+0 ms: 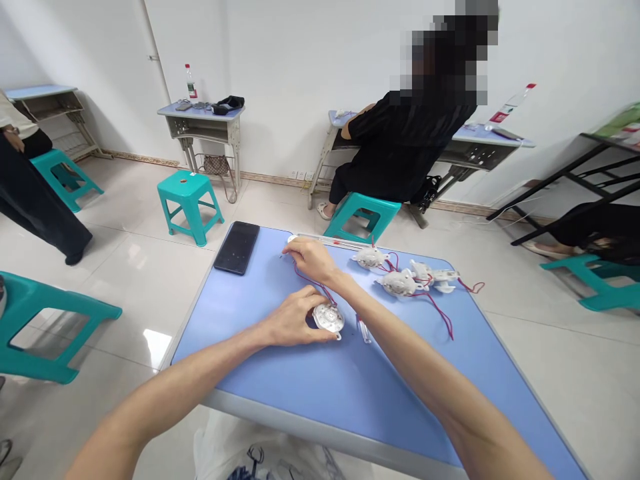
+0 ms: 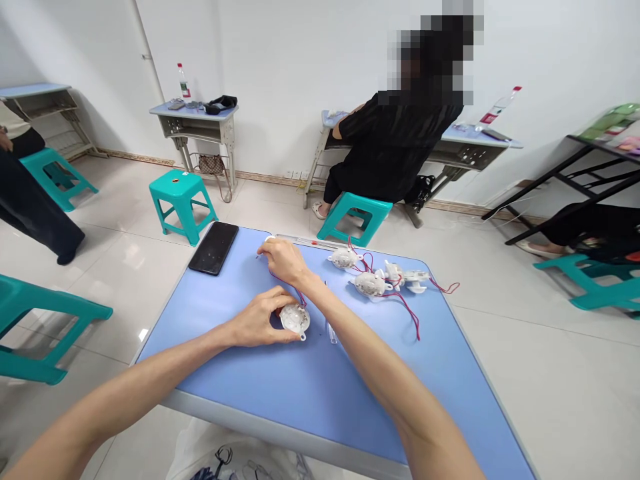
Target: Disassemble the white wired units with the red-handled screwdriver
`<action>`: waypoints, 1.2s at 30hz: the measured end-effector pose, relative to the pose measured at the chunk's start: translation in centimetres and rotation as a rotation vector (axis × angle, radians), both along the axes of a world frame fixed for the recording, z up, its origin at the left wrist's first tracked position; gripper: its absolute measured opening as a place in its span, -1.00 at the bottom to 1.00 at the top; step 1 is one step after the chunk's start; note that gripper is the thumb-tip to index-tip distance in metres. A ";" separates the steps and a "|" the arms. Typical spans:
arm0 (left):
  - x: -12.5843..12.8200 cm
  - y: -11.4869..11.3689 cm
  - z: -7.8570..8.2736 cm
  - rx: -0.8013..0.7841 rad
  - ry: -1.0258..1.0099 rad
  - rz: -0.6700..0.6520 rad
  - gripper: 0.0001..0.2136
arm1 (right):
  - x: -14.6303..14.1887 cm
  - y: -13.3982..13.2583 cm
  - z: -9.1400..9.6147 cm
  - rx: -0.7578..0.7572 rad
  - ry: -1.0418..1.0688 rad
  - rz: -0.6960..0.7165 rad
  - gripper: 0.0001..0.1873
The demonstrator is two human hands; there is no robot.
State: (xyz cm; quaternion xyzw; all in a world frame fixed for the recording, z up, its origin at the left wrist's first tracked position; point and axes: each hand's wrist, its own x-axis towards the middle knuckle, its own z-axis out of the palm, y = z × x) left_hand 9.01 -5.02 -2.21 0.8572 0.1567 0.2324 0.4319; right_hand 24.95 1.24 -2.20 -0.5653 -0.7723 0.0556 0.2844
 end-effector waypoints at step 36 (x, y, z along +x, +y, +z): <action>0.1 -0.1 -0.1 0.030 -0.001 0.019 -0.54 | 1.8 -2.0 1.2 0.109 -0.307 0.165 -0.52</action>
